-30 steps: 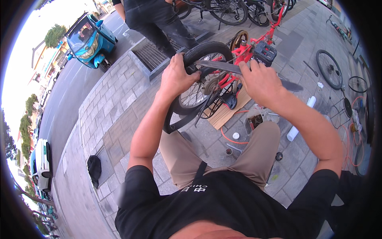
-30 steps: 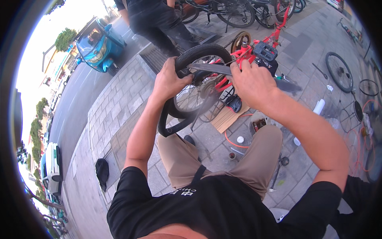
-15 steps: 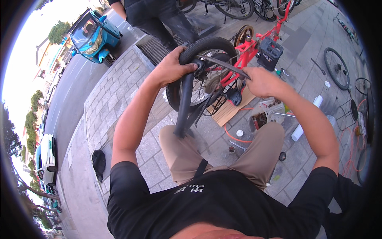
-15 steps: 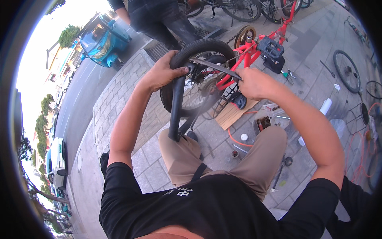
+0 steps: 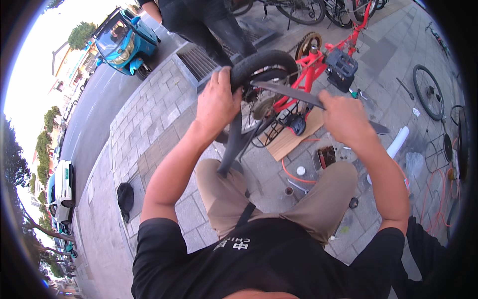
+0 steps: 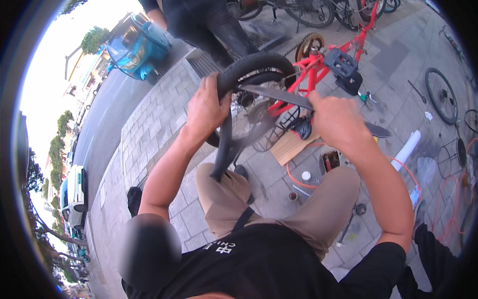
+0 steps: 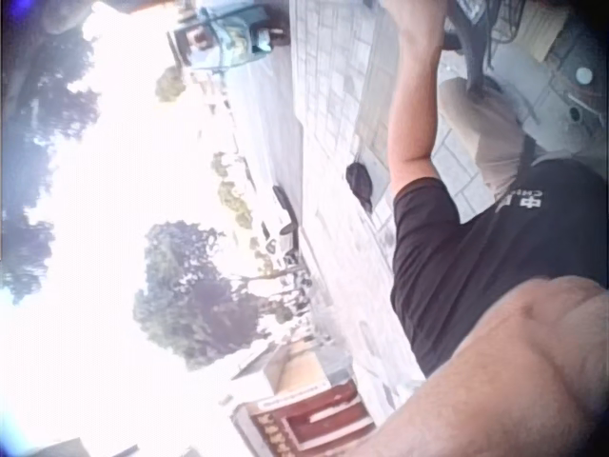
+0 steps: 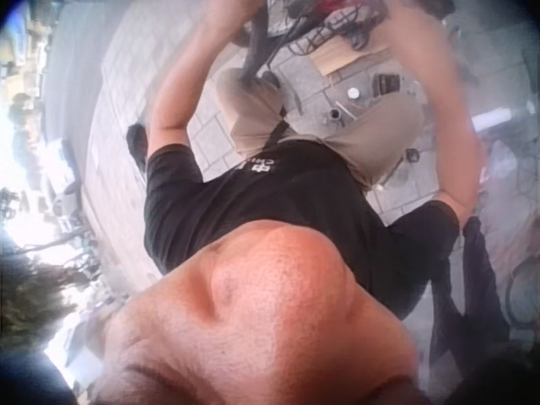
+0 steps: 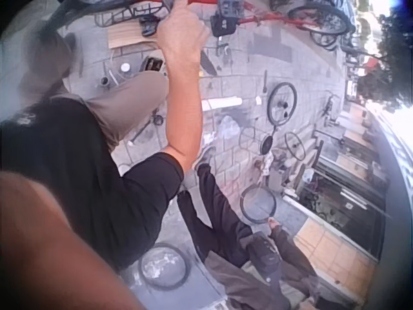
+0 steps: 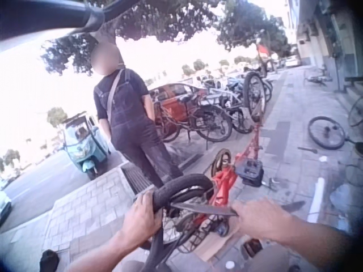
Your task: The person is sitting on a sidewalk repairing a bicycle tire. They remove the old tire from the rim, insert a new inner tube, and then mount the tire back onto the rim. Finally, they use a pump to inflate the tire.
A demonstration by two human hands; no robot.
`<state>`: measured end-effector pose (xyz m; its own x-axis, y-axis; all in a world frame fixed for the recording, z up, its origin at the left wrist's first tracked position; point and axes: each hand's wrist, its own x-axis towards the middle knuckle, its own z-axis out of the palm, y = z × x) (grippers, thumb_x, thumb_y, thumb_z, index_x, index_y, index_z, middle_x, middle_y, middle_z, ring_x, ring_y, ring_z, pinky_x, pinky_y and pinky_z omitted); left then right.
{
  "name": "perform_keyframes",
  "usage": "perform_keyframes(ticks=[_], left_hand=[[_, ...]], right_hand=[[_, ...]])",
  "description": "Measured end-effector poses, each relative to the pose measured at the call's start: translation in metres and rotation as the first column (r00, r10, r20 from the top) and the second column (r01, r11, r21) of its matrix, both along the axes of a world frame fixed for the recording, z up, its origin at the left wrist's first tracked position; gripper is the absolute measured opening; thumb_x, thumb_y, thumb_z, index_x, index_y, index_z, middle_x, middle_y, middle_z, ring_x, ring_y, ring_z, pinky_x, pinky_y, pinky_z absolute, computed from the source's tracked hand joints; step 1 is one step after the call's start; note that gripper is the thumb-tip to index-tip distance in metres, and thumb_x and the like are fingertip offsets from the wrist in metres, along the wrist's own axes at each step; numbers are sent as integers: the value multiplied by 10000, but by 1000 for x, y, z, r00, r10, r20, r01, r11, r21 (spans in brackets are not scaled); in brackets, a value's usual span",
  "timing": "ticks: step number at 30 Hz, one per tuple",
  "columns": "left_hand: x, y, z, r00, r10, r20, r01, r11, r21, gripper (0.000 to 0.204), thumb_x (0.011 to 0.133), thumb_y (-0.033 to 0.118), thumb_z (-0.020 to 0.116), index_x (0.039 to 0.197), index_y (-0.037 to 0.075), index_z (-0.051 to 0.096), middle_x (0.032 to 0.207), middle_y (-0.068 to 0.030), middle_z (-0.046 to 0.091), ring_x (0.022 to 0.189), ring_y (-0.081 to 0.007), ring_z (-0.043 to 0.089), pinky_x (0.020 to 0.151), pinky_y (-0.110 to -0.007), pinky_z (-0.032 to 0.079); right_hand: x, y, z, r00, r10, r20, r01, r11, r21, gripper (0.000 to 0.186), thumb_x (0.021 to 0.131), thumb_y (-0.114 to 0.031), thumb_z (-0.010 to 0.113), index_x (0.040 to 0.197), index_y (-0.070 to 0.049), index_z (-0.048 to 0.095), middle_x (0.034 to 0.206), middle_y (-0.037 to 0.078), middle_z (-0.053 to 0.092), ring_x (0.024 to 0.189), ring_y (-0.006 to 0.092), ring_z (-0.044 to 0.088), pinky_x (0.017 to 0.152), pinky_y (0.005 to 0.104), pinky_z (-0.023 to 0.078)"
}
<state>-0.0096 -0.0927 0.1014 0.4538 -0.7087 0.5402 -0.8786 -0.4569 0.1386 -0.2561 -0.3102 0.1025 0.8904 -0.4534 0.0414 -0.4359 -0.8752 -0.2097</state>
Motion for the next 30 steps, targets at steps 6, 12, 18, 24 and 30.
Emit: perform_keyframes(ticks=[6,12,18,24,30], left_hand=[[4,13,-9,997,-59,40,61,997,-50,583,972,243,750,1458,23,515,1183,-250,672,1108,-461,681,921,-523,577],[5,61,-43,988,74,-136,-94,984,-148,572,997,323,747,1424,18,522,1182,-313,705,1060,-504,709,901,-534,570],[-3,96,-84,923,267,-278,-281,960,-8,564,977,410,765,1286,-7,543,908,-317,724,888,-548,717,798,-559,567],[-26,94,-83,889,304,-341,-313,949,29,612,959,373,768,1390,13,524,1048,-309,751,1012,-511,731,858,-548,564],[-22,91,-80,926,239,-294,-258,966,-27,751,906,271,778,1514,-19,447,1122,-344,728,1057,-530,714,896,-548,566]], right_hand=[[-146,-27,-77,921,-371,115,359,927,111,314,993,-189,608,1262,-29,632,955,301,721,944,520,700,815,592,519],[-331,10,-341,684,-730,16,645,614,455,273,929,-196,653,1056,36,724,886,242,729,847,365,728,789,476,544],[-408,177,-530,272,-801,-533,761,-161,629,127,836,-103,655,873,15,681,689,127,639,529,269,627,460,459,452],[-429,234,-609,359,-476,-803,902,-42,429,392,846,-227,738,1112,60,744,1015,283,770,912,401,763,761,528,581],[-426,20,-536,422,-859,291,812,500,300,336,959,-236,664,1101,58,746,852,185,740,746,294,713,721,445,571]])
